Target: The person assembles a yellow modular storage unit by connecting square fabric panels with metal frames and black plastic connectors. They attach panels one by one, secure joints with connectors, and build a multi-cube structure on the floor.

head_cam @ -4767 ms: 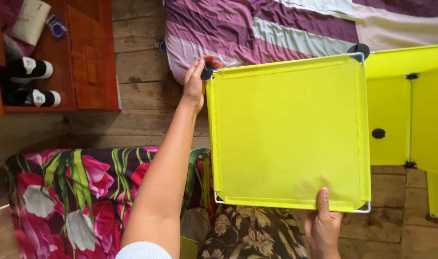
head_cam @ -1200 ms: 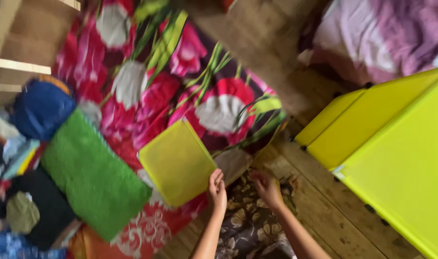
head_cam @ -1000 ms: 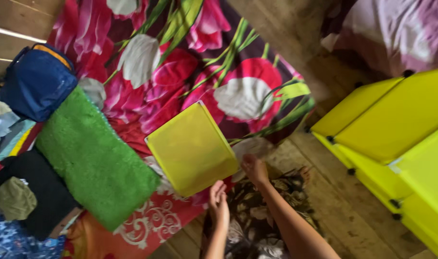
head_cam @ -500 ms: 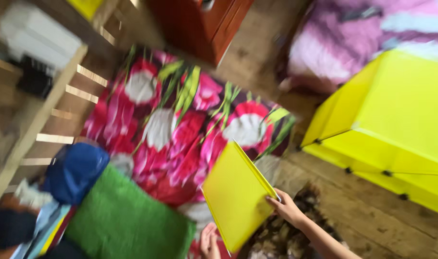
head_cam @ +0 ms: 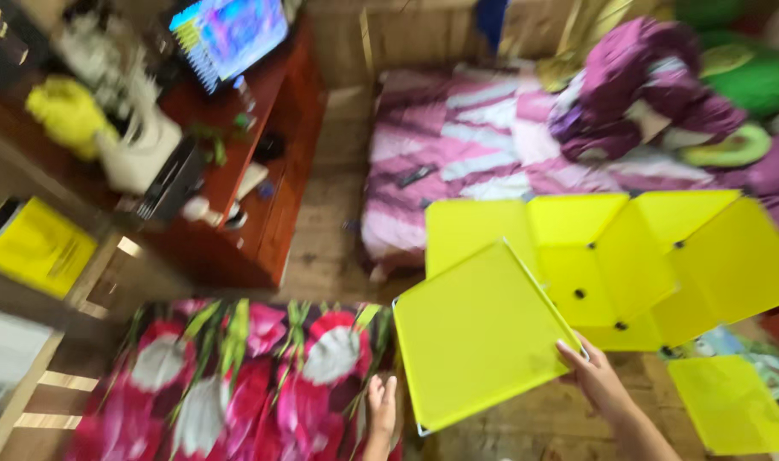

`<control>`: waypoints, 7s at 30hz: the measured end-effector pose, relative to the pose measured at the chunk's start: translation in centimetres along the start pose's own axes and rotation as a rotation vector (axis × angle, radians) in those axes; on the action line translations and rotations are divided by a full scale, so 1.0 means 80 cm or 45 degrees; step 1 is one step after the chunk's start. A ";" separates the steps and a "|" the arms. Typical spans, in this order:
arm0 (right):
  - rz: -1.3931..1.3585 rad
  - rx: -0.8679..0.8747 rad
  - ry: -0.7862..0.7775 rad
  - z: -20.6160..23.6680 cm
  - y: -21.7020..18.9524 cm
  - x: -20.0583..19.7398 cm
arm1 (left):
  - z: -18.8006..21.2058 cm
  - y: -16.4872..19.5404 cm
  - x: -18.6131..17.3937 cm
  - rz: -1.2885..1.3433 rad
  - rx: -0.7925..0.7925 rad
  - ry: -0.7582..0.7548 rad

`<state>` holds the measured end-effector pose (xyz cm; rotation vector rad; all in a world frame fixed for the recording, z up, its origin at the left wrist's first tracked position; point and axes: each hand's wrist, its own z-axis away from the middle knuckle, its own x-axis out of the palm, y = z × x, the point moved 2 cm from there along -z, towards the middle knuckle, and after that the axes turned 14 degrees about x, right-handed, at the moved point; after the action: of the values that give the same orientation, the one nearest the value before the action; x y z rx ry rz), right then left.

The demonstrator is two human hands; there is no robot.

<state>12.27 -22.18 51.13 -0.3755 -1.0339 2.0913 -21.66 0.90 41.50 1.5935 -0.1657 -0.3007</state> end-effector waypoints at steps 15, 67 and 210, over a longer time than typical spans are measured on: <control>-0.468 0.115 0.012 -0.025 0.047 -0.266 | 0.070 0.100 0.498 0.072 -0.019 -0.321; -0.817 0.528 0.372 -0.271 0.045 -0.216 | -0.464 -0.071 0.700 -0.556 0.235 -1.156; -0.567 0.443 0.233 -0.243 0.174 -0.294 | 0.045 -0.032 0.468 -0.621 0.298 -0.525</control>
<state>31.67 -34.27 26.52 -0.1398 -0.5664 1.7488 12.79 -13.23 35.50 1.7754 -0.1288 -1.0225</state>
